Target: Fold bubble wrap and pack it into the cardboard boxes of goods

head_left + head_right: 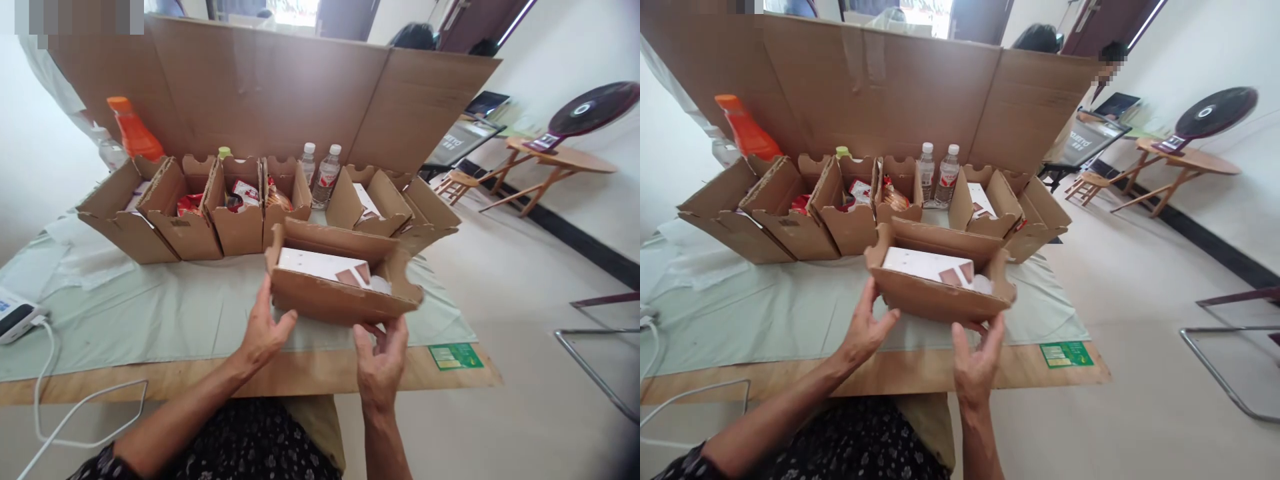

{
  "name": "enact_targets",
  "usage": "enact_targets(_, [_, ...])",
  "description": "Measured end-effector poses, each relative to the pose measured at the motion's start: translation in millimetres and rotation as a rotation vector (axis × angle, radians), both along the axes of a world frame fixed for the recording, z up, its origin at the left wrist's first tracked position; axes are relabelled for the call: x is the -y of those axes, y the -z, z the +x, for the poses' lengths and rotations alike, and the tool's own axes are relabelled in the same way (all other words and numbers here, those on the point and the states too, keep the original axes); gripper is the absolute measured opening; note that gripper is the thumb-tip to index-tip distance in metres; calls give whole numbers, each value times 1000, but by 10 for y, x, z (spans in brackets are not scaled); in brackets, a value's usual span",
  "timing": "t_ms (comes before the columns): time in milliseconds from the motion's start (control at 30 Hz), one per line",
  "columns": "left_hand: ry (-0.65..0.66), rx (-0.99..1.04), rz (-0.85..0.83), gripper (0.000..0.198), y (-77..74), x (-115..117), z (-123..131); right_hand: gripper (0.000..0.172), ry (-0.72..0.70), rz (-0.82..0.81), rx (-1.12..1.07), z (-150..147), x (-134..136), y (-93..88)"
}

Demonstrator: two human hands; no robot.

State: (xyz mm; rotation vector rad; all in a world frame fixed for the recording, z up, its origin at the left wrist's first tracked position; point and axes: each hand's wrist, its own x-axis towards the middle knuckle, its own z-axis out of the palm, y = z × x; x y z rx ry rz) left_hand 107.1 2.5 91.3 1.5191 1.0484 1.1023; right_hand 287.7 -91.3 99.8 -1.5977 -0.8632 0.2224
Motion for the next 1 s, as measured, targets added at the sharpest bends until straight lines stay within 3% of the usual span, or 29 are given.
enact_targets(100, [103,-53,70,86,15,-267,361,83,69,64,17,85,176,194])
enact_targets(200, [94,-120,130,88,-3,-510,605,81,19,42,76,-60,394,448])
enact_targets(333, [66,-177,109,84,28,-544,741,72,-87,-55,156,-180,580,662])
enact_targets(433, [111,-136,82,75,91,-337,728,66,41,-34,104,104,531,638])
enact_targets(500, [159,-107,77,72,140,-153,701,73,79,-4,45,414,430,572])
enact_targets(567, [221,-81,96,74,193,14,681,78,-4,-32,1,688,310,501])
enact_targets(667, [293,-38,146,80,263,131,671,65,-182,-121,-56,846,126,415])
enact_targets(767, [290,-22,204,84,291,23,658,56,-230,-121,-67,737,-70,345])
enact_targets(900, [355,-44,297,93,276,-289,629,60,-139,-70,-31,573,-322,255])
enact_targets(1000, [375,-74,358,106,293,-369,612,58,-108,-89,-11,548,-371,244])
